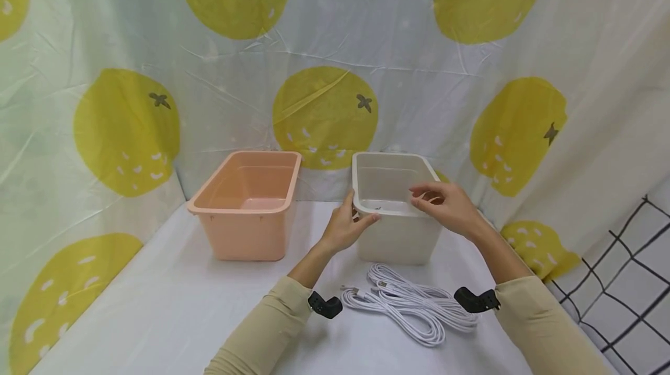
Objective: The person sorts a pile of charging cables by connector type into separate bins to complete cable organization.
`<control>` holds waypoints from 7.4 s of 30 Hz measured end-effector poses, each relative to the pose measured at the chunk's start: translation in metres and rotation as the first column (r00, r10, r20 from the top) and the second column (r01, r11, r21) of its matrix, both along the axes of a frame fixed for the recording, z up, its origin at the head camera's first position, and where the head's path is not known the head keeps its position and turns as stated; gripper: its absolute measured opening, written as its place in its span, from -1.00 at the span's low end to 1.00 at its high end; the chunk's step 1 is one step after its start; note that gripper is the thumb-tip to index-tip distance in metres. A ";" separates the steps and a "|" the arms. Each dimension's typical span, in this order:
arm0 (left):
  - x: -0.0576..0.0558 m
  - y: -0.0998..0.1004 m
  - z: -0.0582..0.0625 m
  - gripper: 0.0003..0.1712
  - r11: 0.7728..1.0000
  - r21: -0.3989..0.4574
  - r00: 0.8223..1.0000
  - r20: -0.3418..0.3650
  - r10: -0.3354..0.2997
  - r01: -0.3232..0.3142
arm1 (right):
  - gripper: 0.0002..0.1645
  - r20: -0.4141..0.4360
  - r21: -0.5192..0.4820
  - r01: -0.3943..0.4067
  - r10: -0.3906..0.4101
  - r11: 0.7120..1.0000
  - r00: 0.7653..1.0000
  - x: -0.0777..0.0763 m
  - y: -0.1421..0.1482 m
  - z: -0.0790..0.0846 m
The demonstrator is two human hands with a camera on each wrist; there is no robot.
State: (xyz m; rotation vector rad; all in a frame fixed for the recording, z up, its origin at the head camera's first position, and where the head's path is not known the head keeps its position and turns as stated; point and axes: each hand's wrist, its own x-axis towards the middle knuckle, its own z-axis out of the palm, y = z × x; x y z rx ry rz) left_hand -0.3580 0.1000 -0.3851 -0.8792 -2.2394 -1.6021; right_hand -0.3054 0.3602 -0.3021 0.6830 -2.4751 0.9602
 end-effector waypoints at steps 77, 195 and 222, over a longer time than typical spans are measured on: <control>-0.001 0.001 0.000 -0.17 1.000 -0.024 1.000 -0.003 0.000 0.000 | -0.76 0.127 0.131 -0.256 0.240 0.958 0.962 0.074 0.041 -0.143; -0.002 -0.003 -0.002 -0.15 0.996 0.039 0.997 0.004 -0.077 0.077 | -0.58 0.022 0.095 0.210 -0.213 0.973 0.977 -0.018 -0.026 0.017; -0.003 -0.003 -0.001 -0.15 0.998 0.019 0.998 0.001 -0.067 0.067 | -0.68 -0.237 0.092 0.102 -0.078 0.991 0.968 0.045 -0.007 -0.044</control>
